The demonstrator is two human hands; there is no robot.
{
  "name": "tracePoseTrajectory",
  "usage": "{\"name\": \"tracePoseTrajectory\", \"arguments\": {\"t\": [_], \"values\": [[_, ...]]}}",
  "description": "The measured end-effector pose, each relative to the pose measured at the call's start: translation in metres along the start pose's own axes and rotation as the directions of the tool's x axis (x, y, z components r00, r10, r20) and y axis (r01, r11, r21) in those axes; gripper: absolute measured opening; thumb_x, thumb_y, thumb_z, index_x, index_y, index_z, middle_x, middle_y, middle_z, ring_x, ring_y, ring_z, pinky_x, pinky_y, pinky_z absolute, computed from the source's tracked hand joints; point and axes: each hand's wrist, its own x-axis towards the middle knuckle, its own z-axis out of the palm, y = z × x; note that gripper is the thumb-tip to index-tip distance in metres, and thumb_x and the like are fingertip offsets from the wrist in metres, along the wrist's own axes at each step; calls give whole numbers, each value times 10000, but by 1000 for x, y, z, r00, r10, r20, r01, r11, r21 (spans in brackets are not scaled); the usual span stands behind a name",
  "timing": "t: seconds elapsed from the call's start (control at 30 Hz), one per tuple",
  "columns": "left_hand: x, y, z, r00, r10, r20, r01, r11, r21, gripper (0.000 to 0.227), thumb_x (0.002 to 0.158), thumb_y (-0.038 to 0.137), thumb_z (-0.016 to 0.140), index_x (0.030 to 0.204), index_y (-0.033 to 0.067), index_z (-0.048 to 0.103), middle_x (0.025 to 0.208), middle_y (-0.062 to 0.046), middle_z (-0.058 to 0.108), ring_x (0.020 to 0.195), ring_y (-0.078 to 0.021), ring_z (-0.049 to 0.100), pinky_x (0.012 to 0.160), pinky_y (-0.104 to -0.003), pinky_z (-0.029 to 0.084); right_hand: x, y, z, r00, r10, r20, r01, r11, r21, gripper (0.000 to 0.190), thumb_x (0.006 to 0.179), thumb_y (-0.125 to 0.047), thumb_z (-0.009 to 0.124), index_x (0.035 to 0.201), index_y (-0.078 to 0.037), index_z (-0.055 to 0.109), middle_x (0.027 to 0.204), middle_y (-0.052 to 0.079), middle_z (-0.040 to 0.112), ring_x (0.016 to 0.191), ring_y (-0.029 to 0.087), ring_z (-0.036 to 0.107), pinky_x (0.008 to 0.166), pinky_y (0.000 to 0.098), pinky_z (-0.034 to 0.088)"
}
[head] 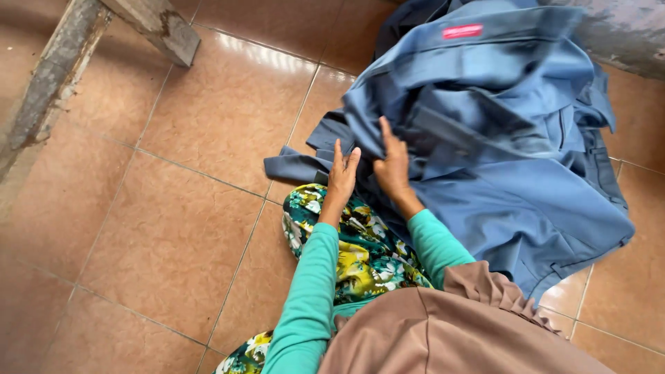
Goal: Folding blue trousers into neat rectangles on a tiled floor.
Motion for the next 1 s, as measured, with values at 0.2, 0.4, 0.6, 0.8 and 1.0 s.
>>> {"name": "tracePoseTrajectory", "arguments": {"t": [0.2, 0.4, 0.6, 0.8, 1.0], "values": [[-1, -25, -21, 961, -48, -271, 91, 985, 147, 816, 1001, 515, 572, 1598, 29, 301, 1542, -344, 409, 1456, -437, 404, 1218, -502, 325, -37, 3, 80, 949, -49, 311, -18, 978, 208, 1002, 712, 127, 646, 1623, -195, 382, 1293, 213, 677, 1186, 417, 618, 1033, 468, 415], [-11, 24, -5, 805, 563, -187, -510, 817, 269, 948, 717, -81, 687, 1575, 200, 400, 1574, -248, 317, 1404, -516, 429, 1158, -585, 396, -61, 13, 115, 835, -320, 448, 366, 930, -17, 791, 844, -55, 633, 1577, -123, 345, 1140, 118, 693, 1029, 280, 637, 945, 412, 405], [34, -27, -29, 815, 536, -222, -481, 838, 256, 388, 867, 510, 797, 1073, 185, 746, 953, -47, 717, 977, -273, 726, 912, -406, 559, -45, -36, 32, 614, -624, 483, 757, 639, -138, 437, 881, -56, 600, 1313, -41, 667, 922, 83, 713, 881, 250, 616, 929, 427, 390], [-5, -74, -158, 931, -137, -339, -105, 788, -607, 316, 877, 200, 818, 1119, 77, 657, 873, -161, 759, 717, -261, 777, 624, -378, 665, 49, -119, -97, 275, -402, 873, -385, 786, 483, 345, 926, -187, 726, 1263, -120, 759, 1082, 139, 818, 1042, 222, 758, 919, 409, 581], [-67, -104, -208, 842, -357, -404, -96, 638, -764, 226, 862, 236, 759, 1054, 148, 679, 1049, -40, 728, 1016, -166, 677, 879, -374, 630, 150, -79, -18, 744, -253, 618, 176, 967, 183, 443, 1043, -345, 629, 1433, -137, 608, 1367, 125, 641, 1195, 286, 599, 921, 405, 439]]}}
